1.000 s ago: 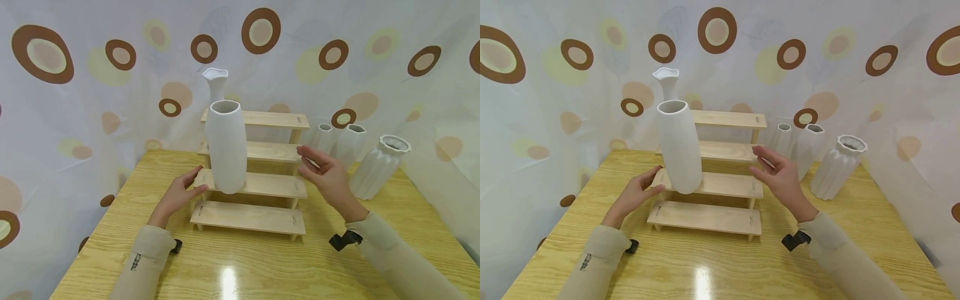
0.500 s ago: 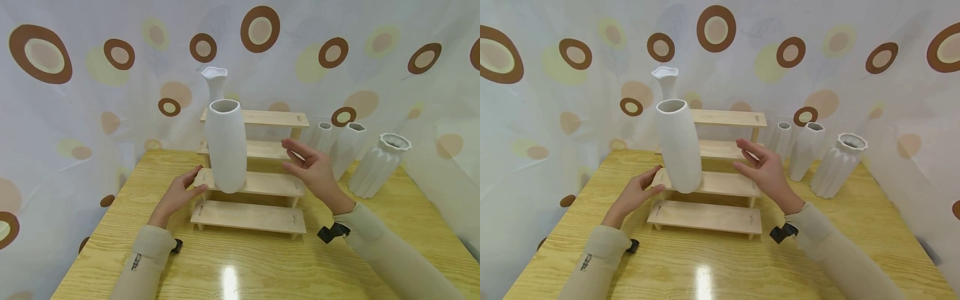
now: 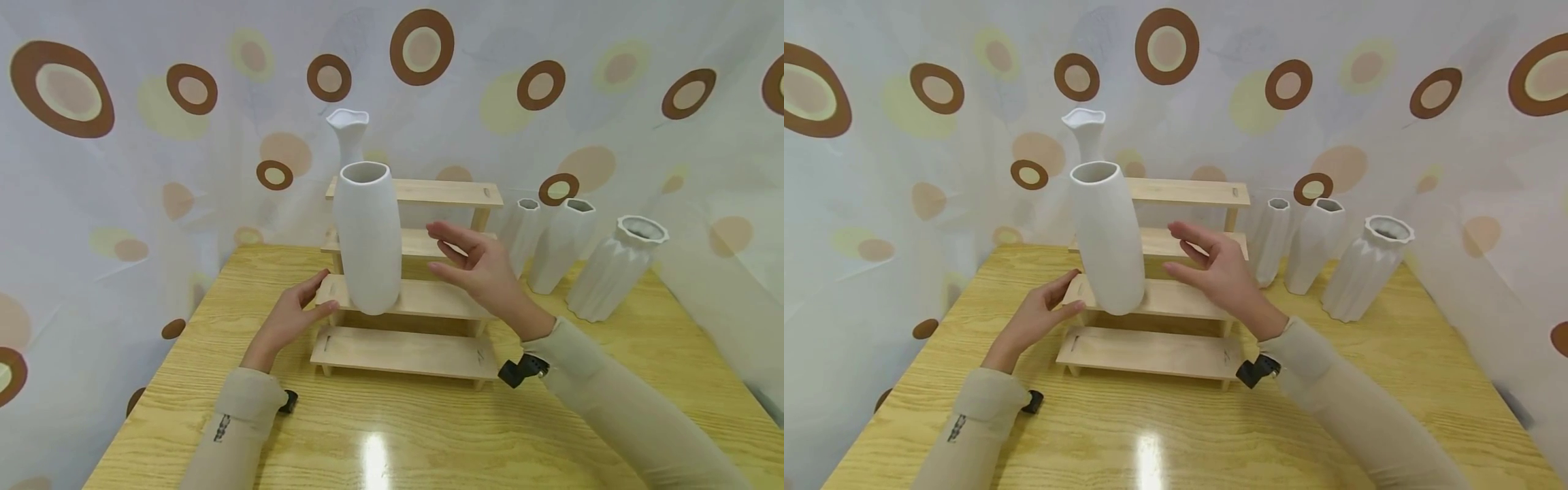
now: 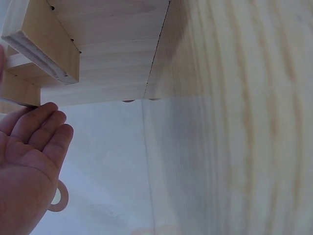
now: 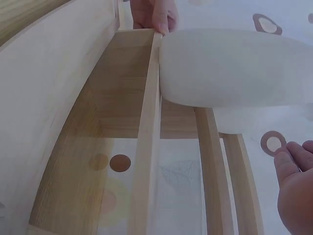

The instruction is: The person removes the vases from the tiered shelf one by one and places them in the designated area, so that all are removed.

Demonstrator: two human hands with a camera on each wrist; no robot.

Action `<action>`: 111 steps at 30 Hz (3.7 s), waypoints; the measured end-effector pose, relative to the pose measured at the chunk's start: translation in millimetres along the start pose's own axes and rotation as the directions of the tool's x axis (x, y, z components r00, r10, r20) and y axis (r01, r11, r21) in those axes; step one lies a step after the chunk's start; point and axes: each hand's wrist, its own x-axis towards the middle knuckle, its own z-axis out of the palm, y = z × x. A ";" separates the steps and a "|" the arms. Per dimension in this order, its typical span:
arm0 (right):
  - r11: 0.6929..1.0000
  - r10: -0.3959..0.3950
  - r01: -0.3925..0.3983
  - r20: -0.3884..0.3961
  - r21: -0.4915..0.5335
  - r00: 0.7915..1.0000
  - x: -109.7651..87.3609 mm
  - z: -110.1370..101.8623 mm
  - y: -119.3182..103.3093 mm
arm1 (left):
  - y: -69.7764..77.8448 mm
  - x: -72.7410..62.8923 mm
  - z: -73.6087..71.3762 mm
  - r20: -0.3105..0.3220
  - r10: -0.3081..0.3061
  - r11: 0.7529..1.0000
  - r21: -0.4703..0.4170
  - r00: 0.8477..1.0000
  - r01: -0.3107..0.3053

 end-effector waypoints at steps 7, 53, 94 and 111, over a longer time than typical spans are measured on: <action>0.999 0.035 -0.034 0.028 -0.037 0.999 9.8 11.2 -2.8 | 0.0 -0.8 -1.6 -0.004 -0.003 1.000 0.009 1.000 0.003; 0.976 0.167 -0.162 0.024 -0.147 0.986 40.9 54.2 2.1 | -0.5 3.0 1.0 -0.005 0.012 1.000 -0.025 1.000 -0.012; 0.983 0.142 -0.149 -0.068 -0.111 0.987 20.7 38.3 -6.9 | 0.9 2.1 0.1 -0.001 0.012 1.000 0.000 1.000 -0.012; 0.979 0.144 -0.160 -0.121 -0.127 0.982 -4.8 4.1 -18.1 | 1.4 1.4 0.5 0.000 0.000 1.000 0.005 1.000 0.000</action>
